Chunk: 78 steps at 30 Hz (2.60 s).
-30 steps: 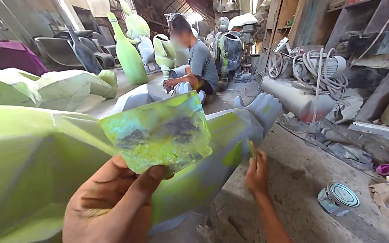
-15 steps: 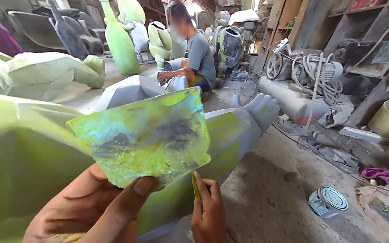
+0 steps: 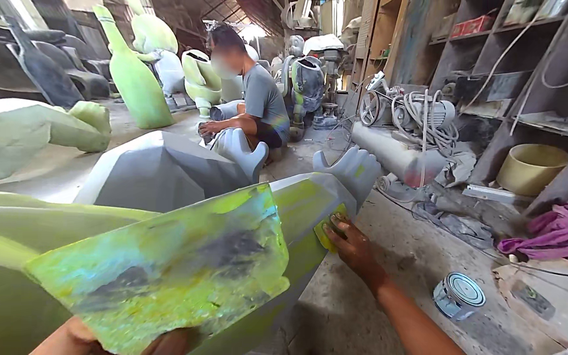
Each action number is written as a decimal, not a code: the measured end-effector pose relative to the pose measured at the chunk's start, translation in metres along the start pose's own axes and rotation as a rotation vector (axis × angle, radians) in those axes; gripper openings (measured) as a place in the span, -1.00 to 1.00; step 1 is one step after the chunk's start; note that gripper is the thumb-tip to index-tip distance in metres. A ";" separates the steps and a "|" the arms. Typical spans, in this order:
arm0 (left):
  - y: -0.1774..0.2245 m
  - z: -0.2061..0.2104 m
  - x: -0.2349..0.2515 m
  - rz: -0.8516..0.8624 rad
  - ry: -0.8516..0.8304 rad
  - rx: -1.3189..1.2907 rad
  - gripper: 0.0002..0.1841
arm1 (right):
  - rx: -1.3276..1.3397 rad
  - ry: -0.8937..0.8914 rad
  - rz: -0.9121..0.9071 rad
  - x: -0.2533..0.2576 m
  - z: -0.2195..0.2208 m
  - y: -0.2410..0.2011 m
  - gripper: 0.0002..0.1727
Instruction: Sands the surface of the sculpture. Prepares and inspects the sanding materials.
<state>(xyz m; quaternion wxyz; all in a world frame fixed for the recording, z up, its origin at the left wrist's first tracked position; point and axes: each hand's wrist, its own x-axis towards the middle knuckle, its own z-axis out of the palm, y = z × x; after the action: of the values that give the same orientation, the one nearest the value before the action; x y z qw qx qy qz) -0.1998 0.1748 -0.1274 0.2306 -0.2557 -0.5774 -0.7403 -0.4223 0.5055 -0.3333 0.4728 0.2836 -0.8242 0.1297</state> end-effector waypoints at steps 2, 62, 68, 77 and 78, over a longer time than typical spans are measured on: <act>-0.002 0.001 -0.001 -0.027 0.008 -0.003 -0.76 | -0.044 0.024 0.076 -0.012 0.009 -0.004 -0.44; -0.018 -0.003 -0.001 -0.055 -0.076 0.049 -0.77 | 0.293 0.065 0.946 0.061 -0.022 -0.090 -0.35; -0.013 0.001 -0.001 -0.066 -0.048 0.053 -0.80 | 0.285 -0.018 0.840 0.057 -0.028 -0.186 -0.31; 0.005 0.016 -0.006 -0.006 -0.008 0.126 -0.83 | 0.412 -0.157 0.621 0.034 -0.034 -0.277 -0.38; 0.006 0.018 -0.006 0.001 -0.011 0.129 -0.83 | 0.485 -0.204 0.609 0.033 -0.041 -0.272 -0.40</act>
<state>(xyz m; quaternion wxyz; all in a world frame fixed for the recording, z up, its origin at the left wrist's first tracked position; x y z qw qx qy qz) -0.1893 0.1911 -0.1233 0.2439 -0.2447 -0.6252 -0.6998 -0.2463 0.2949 -0.2986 0.2479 0.1409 -0.8587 0.4258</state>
